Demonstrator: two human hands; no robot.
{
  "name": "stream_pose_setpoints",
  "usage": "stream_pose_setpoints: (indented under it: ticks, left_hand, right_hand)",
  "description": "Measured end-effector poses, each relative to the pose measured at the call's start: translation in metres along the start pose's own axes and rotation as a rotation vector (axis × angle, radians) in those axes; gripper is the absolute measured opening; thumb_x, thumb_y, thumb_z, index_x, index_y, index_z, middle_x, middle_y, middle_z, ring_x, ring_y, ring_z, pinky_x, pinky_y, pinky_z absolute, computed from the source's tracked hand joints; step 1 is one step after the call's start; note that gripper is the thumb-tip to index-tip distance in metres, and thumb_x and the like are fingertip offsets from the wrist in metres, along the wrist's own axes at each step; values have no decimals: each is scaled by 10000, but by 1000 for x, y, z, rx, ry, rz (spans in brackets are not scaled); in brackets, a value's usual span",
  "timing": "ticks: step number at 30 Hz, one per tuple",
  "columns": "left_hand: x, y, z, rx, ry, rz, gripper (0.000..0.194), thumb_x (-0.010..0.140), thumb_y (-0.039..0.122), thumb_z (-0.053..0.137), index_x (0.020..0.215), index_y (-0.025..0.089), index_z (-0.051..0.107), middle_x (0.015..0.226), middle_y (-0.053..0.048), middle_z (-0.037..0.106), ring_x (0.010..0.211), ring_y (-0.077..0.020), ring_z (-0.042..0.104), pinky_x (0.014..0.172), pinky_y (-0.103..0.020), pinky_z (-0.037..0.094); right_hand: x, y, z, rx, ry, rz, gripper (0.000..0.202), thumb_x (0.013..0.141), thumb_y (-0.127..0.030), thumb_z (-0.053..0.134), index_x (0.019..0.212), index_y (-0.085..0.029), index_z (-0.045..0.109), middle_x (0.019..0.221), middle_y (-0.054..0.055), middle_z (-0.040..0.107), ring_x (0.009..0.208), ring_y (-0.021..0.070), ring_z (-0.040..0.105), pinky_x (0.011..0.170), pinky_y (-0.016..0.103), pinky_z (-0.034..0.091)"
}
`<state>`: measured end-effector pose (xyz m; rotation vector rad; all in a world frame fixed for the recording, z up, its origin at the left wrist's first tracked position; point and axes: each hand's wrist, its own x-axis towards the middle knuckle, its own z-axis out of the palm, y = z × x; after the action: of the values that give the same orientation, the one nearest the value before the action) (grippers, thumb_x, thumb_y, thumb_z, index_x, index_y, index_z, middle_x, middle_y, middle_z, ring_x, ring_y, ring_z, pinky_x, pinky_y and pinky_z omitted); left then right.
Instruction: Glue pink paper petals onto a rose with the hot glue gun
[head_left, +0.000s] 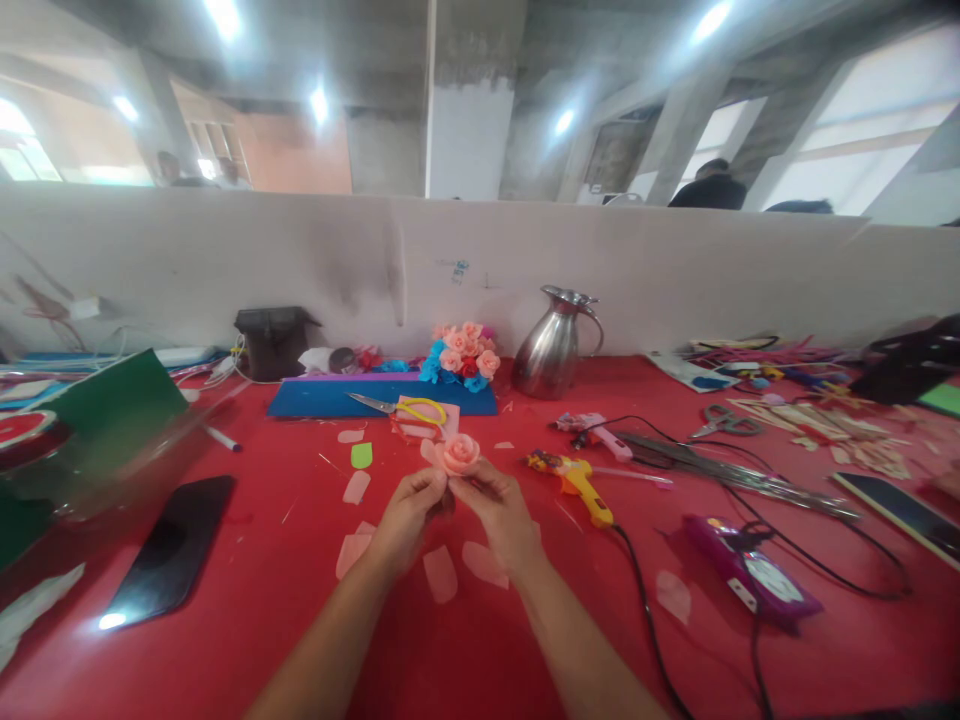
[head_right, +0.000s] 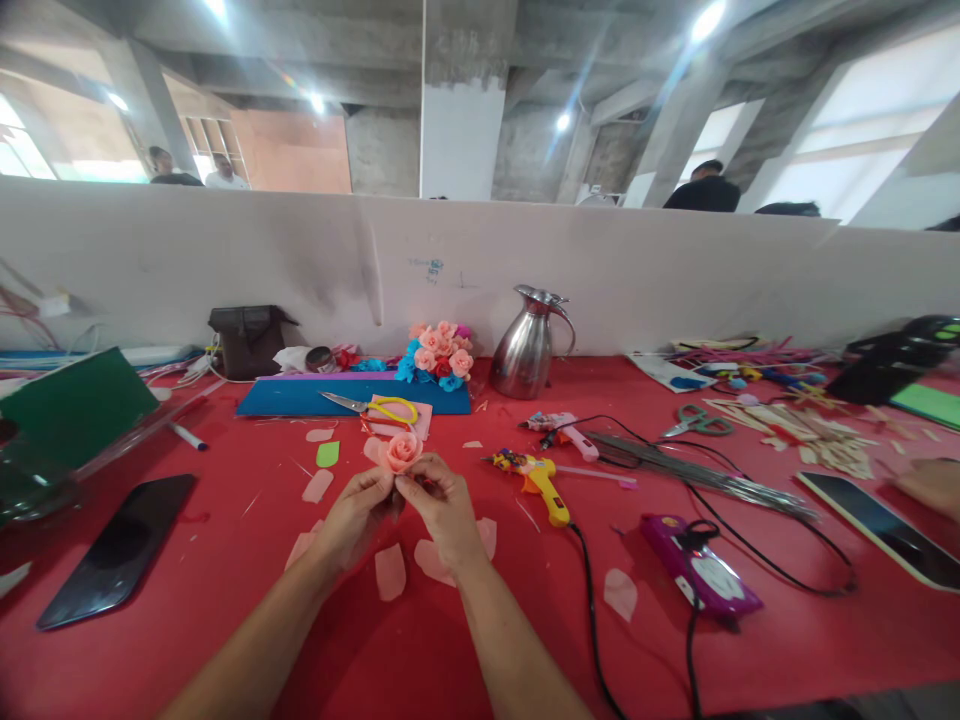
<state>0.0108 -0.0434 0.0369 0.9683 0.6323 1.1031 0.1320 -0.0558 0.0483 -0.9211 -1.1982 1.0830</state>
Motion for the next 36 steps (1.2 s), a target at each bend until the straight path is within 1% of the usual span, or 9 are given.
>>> stream_pose_setpoints:
  ticks: [4, 11, 14, 17, 20, 23, 27, 31, 36]
  left_hand:
    - [1, -1, 2, -68, 27, 13, 292, 711, 392, 642, 598, 140, 547, 572, 1, 508, 578, -100, 444, 613, -236, 343]
    - [1, -3, 5, -57, 90, 27, 204, 733, 356, 631, 731, 154, 605, 679, 4, 550, 662, -102, 486, 682, -231, 386]
    - [1, -2, 3, 25, 181, 113, 166, 726, 326, 642, 763, 167, 611, 741, 2, 581, 728, -111, 513, 730, -238, 394]
    - [2, -1, 0, 103, 295, 197, 137, 698, 290, 664, 734, 165, 620, 740, -4, 603, 716, -117, 524, 725, -245, 404]
    - [1, -1, -2, 174, 344, 244, 124, 686, 277, 667, 741, 165, 661, 764, -32, 635, 754, -149, 556, 760, -275, 422]
    - [0, -1, -1, 239, 354, 282, 128, 679, 283, 671, 736, 169, 690, 795, -49, 648, 800, -176, 573, 785, -295, 431]
    - [-1, 1, 1, 265, 353, 286, 123, 697, 281, 651, 706, 168, 698, 780, -45, 636, 803, -176, 570, 779, -289, 429]
    - [-2, 5, 4, 240, 291, 305, 128, 699, 269, 646, 755, 181, 720, 794, -46, 655, 848, -192, 576, 805, -298, 427]
    - [-4, 7, 7, 206, 245, 323, 143, 716, 264, 636, 800, 191, 725, 802, -44, 670, 851, -191, 583, 827, -305, 426]
  right_hand:
    - [-1, -2, 4, -22, 11, -1, 127, 705, -288, 649, 627, -192, 623, 696, -15, 544, 612, 117, 515, 592, 249, 440]
    - [-1, -2, 3, -165, 52, 26, 130, 727, -311, 631, 686, -188, 620, 685, -12, 586, 650, 137, 530, 648, 264, 428]
    - [0, 1, 4, -152, 88, 45, 151, 707, -335, 653, 725, -187, 635, 730, -3, 621, 703, 151, 542, 692, 275, 425]
    - [1, 6, 3, -112, 108, 72, 173, 695, -351, 670, 746, -188, 642, 757, 1, 637, 737, 156, 557, 726, 282, 429]
    - [2, 12, 3, -103, 108, 73, 183, 700, -361, 671, 757, -188, 648, 775, 11, 647, 748, 160, 565, 740, 290, 433]
    - [3, 15, 2, -95, 109, 45, 189, 699, -366, 671, 760, -188, 657, 772, 18, 651, 745, 164, 568, 739, 298, 440]
    - [2, 12, 4, -114, 78, 34, 179, 700, -353, 669, 787, -198, 680, 788, 26, 671, 762, 179, 580, 761, 324, 445]
    - [2, 13, 5, -121, 77, 11, 201, 701, -356, 658, 832, -208, 693, 807, 29, 686, 768, 199, 591, 773, 357, 455]
    - [3, 22, 2, -184, 89, -41, 199, 721, -313, 625, 870, -196, 685, 809, 31, 682, 753, 195, 578, 757, 351, 457]
